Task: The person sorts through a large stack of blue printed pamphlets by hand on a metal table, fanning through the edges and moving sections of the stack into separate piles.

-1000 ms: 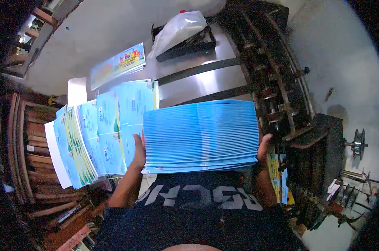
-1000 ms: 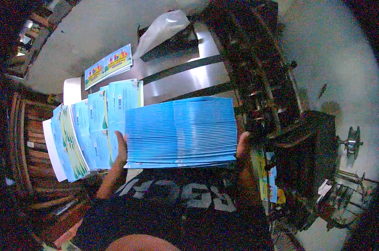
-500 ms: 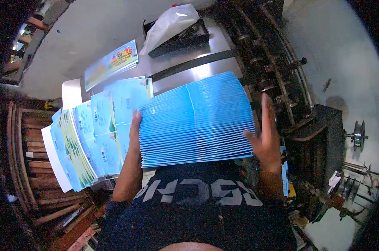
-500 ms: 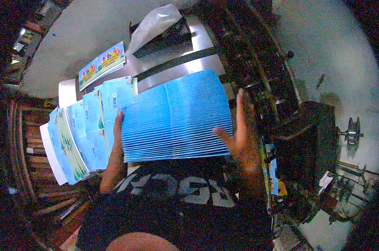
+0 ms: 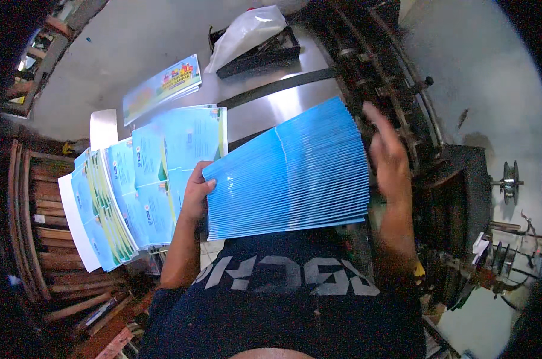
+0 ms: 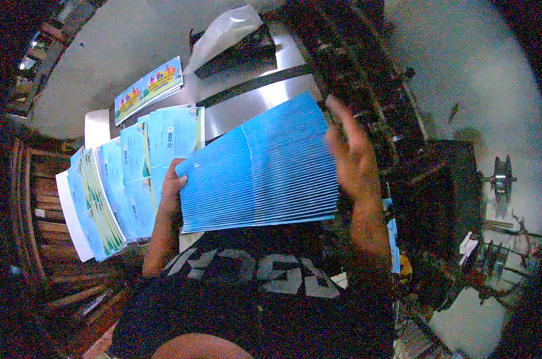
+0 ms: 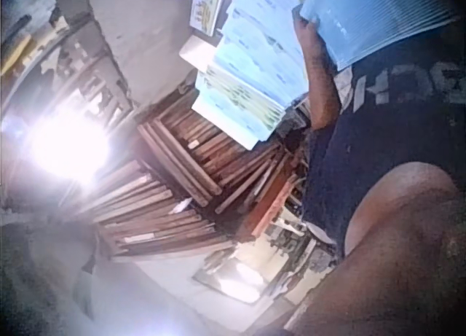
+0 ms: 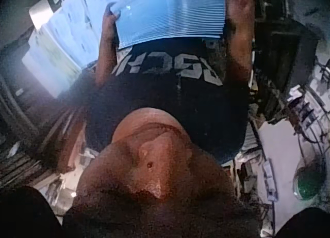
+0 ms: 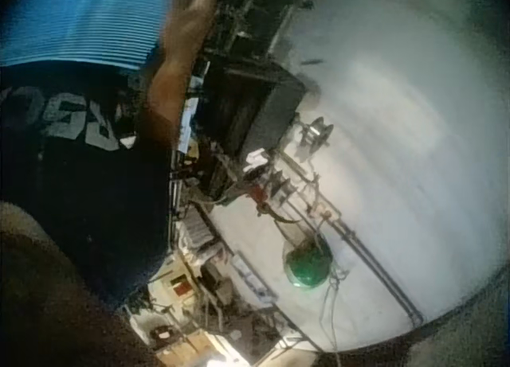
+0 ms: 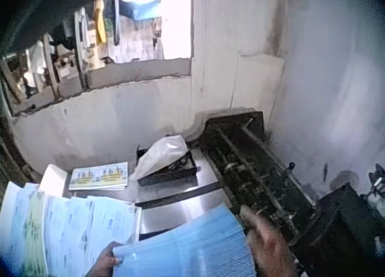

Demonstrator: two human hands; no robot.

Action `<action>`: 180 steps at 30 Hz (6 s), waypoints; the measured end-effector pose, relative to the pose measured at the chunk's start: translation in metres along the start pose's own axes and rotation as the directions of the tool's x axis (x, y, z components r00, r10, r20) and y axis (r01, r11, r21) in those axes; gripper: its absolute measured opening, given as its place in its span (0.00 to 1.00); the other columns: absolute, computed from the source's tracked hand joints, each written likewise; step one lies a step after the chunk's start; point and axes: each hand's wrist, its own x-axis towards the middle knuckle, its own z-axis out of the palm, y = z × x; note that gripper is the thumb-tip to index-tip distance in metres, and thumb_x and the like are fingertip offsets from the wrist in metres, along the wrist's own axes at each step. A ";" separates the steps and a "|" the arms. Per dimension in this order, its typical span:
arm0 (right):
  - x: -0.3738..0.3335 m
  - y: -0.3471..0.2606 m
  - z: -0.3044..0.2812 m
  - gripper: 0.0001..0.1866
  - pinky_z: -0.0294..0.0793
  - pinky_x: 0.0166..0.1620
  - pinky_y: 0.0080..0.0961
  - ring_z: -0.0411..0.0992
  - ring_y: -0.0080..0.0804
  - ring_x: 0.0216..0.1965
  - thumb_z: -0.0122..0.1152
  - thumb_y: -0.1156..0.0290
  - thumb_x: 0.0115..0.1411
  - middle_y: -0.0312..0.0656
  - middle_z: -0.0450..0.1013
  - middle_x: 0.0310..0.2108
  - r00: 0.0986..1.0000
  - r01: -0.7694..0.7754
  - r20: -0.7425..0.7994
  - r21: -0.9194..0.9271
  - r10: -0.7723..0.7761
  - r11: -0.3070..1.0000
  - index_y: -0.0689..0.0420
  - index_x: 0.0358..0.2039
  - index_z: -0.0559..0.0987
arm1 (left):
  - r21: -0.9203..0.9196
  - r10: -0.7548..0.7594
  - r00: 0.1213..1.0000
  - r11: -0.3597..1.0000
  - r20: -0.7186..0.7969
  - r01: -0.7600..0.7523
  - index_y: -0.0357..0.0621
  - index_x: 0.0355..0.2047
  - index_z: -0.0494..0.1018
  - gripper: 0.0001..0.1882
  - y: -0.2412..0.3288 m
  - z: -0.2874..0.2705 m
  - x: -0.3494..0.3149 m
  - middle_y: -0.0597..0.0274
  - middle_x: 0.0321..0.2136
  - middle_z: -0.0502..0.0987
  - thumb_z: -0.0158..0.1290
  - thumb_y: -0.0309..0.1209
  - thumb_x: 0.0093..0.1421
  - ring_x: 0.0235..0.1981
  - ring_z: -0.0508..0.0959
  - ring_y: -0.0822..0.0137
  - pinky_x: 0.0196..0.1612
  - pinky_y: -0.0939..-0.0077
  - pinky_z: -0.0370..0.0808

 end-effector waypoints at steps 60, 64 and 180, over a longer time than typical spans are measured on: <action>-0.040 0.083 0.056 0.40 0.59 0.59 0.39 0.62 0.39 0.55 0.34 0.35 0.63 0.44 0.63 0.56 0.889 -0.188 0.150 0.981 0.432 0.045 0.57 0.60 0.62 | -0.226 -0.104 0.969 0.973 -0.222 0.052 0.41 0.59 0.60 0.30 -0.024 0.011 -0.031 0.54 0.52 0.69 0.42 0.49 0.64 0.50 0.71 0.59 0.54 0.63 0.68; -0.038 0.078 0.055 0.39 0.62 0.57 0.38 0.64 0.38 0.52 0.34 0.35 0.63 0.43 0.66 0.54 0.888 -0.215 0.194 0.977 0.417 0.003 0.57 0.59 0.65 | -0.239 -0.164 0.960 0.965 -0.226 0.109 0.38 0.59 0.60 0.32 -0.023 0.005 -0.031 0.52 0.50 0.71 0.46 0.48 0.62 0.49 0.72 0.58 0.55 0.62 0.68; -0.066 -0.075 0.099 0.34 0.58 0.57 0.45 0.58 0.42 0.56 0.65 0.54 0.48 0.46 0.59 0.59 0.677 0.694 0.668 -0.438 -0.310 0.572 0.57 0.54 0.70 | -0.096 -0.123 0.981 0.986 0.148 0.138 0.40 0.67 0.38 0.43 0.011 0.008 -0.030 0.50 0.60 0.59 0.52 0.34 0.59 0.59 0.63 0.60 0.59 0.68 0.61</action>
